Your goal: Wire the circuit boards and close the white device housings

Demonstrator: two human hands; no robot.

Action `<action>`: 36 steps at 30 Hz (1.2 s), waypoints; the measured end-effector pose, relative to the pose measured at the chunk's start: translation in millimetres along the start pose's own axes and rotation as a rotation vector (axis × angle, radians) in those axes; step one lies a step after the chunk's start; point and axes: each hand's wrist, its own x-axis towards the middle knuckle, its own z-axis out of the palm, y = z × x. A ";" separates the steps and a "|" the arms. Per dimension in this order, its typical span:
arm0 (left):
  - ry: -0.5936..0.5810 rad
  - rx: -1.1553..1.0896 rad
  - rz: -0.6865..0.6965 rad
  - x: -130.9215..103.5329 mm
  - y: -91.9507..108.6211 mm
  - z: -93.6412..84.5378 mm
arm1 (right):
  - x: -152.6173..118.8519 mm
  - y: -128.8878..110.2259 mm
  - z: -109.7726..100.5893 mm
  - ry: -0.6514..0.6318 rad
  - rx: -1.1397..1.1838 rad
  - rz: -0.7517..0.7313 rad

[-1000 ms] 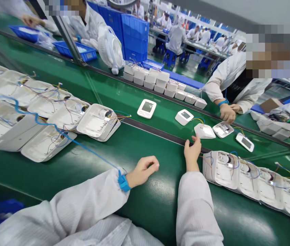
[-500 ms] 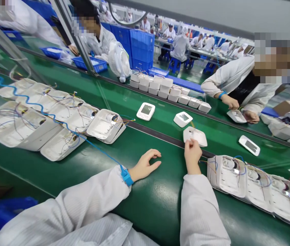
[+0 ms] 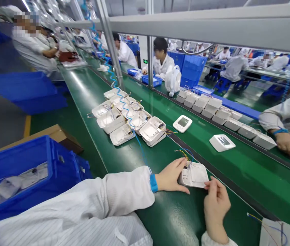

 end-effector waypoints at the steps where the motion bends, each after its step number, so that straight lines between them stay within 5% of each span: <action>1: 0.020 -0.006 0.001 0.7 0.5 0.8 | 6.1 1.1 -0.8 0.048 0.047 0.043; 6: 0.119 -0.102 0.111 -16.0 0.4 -24.1 | 19.9 7.7 -6.9 0.064 0.073 0.118; 11: 0.249 0.089 0.233 -90.1 -15.7 -96.6 | 18.5 11.2 -6.5 -0.185 -0.162 0.124; 16: 0.598 0.483 0.030 -164.9 -49.2 -185.0 | 20.8 14.4 -2.0 -0.328 -0.290 0.125; 20: 0.827 0.612 -0.233 -172.1 -79.6 -231.4 | 22.6 12.6 -2.0 -0.371 -0.322 0.100; 26: 0.897 0.518 -0.299 -149.3 -111.9 -235.8 | 21.1 8.1 -3.1 -0.396 -0.326 0.074; 36: 0.893 0.668 -0.340 -150.8 -109.9 -225.5 | 20.2 11.5 -3.5 -0.418 -0.338 0.103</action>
